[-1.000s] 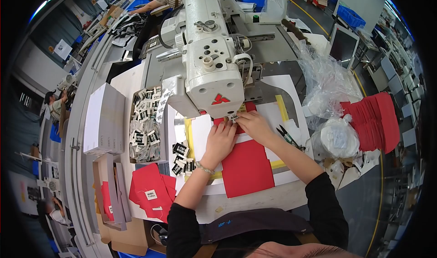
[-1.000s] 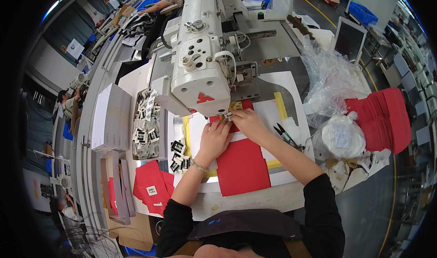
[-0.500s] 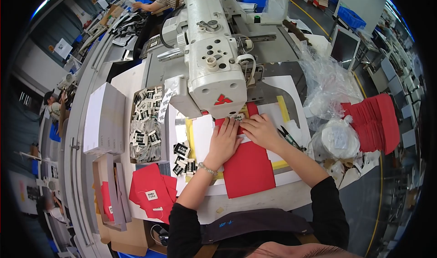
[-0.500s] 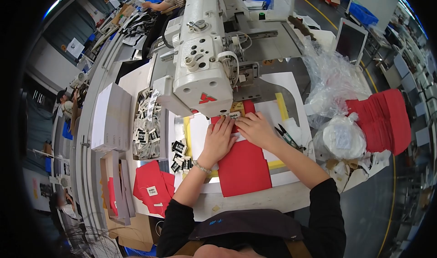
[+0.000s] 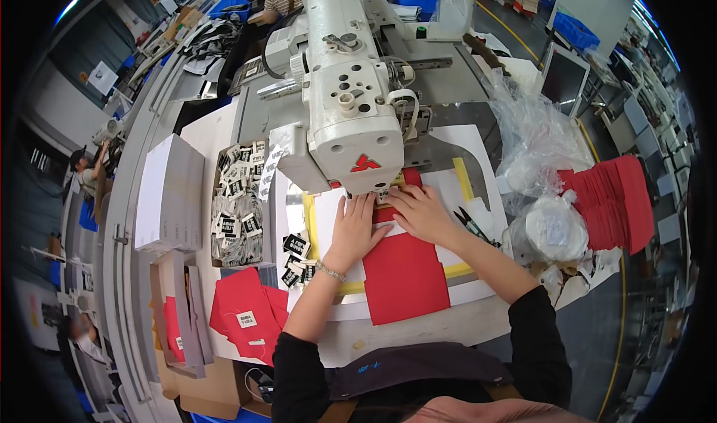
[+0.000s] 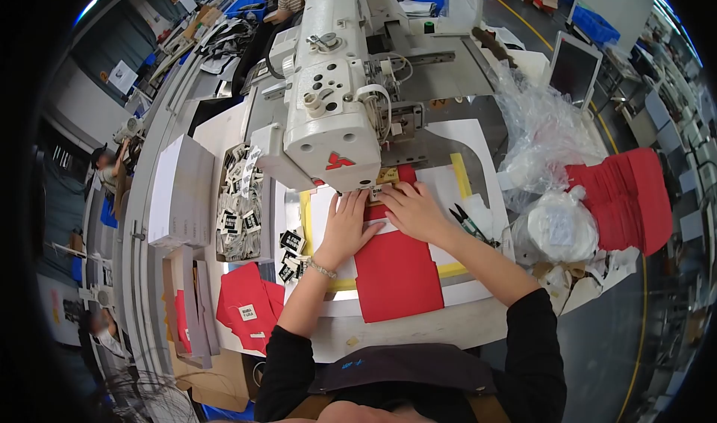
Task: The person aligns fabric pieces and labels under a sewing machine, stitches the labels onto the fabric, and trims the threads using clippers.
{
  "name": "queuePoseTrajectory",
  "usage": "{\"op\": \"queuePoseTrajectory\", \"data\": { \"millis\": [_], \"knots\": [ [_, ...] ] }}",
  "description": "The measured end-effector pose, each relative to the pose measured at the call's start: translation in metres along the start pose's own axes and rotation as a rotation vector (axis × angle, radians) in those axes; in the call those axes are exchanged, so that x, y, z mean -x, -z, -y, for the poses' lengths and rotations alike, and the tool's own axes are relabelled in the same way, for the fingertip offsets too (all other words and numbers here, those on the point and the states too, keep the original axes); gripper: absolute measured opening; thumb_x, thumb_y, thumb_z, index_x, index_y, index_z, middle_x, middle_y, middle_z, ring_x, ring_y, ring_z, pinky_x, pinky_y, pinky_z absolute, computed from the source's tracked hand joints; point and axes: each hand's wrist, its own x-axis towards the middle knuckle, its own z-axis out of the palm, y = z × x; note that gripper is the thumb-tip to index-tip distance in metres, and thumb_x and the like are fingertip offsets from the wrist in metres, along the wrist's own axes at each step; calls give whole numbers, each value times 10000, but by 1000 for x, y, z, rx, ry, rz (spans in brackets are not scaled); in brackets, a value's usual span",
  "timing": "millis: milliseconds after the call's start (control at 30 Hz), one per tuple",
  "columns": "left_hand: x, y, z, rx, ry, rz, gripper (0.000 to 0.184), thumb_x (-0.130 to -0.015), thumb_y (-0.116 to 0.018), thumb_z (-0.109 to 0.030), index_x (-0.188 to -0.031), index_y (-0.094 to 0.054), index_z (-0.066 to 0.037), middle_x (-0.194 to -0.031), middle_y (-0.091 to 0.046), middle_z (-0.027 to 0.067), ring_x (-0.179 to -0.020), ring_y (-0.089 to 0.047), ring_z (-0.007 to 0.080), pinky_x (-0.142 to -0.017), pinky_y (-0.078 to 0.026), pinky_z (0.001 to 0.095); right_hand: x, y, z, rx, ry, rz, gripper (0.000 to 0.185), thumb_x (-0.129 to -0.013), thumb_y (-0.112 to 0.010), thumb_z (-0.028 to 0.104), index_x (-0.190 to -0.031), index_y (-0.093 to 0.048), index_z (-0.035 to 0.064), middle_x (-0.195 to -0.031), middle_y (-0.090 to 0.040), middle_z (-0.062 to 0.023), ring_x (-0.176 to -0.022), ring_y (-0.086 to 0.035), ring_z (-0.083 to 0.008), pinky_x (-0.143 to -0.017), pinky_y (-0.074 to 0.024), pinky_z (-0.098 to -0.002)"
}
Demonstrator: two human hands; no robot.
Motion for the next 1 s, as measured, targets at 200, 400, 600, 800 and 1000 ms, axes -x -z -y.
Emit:
{"op": "queuePoseTrajectory", "data": {
  "millis": [200, 400, 600, 800, 1000],
  "knots": [
    [2, 0, 1, -26, 78, 88, 814, -865, -578, -592, -1391, -435, 14, -1358, -480, 158, -1260, -455, 281, -1113, -225, 503, -8, -14, -12, -138, 76, 92, 375, -896, -601, 215, -1251, -577, 99, -1348, -563, -24, -1199, -482, -222, -1003, -351, -413],
    [1, 0, -2, -63, 109, 49, 845, -839, -590, -623, -1367, -462, 23, -1311, -481, 147, -1164, -463, 287, -1078, -248, 492, -10, -14, -13, -159, 60, 142, 391, -901, -587, 203, -1276, -557, 97, -1360, -560, -21, -1216, -481, -227, -1009, -347, -423],
    [2, 2, -1, -117, 95, 30, 855, -837, -588, -635, -1367, -468, 26, -1331, -480, 148, -1166, -456, 294, -1074, -257, 488, -8, -14, -12, -156, 77, 27, 327, -890, -594, 180, -1202, -603, 81, -1302, -595, -56, -1187, -525, -216, -999, -371, -394],
    [1, 7, 1, -93, 99, 32, 843, -831, -607, -628, -1355, -492, 22, -1325, -500, 129, -1166, -459, 297, -1071, -268, 483, -5, -14, -15, -149, 66, -76, 251, -861, -608, 131, -1096, -648, 52, -1199, -645, -86, -1105, -591, -226, -979, -406, -378],
    [-1, 10, 0, -47, 109, 47, 811, -831, -622, -606, -1343, -512, 13, -1326, -507, 118, -1170, -462, 302, -1072, -272, 485, -2, -14, -20, -137, 82, -101, 257, -835, -630, 116, -1084, -663, 65, -1177, -656, -69, -1098, -592, -208, -977, -400, -376]
  ]
}}
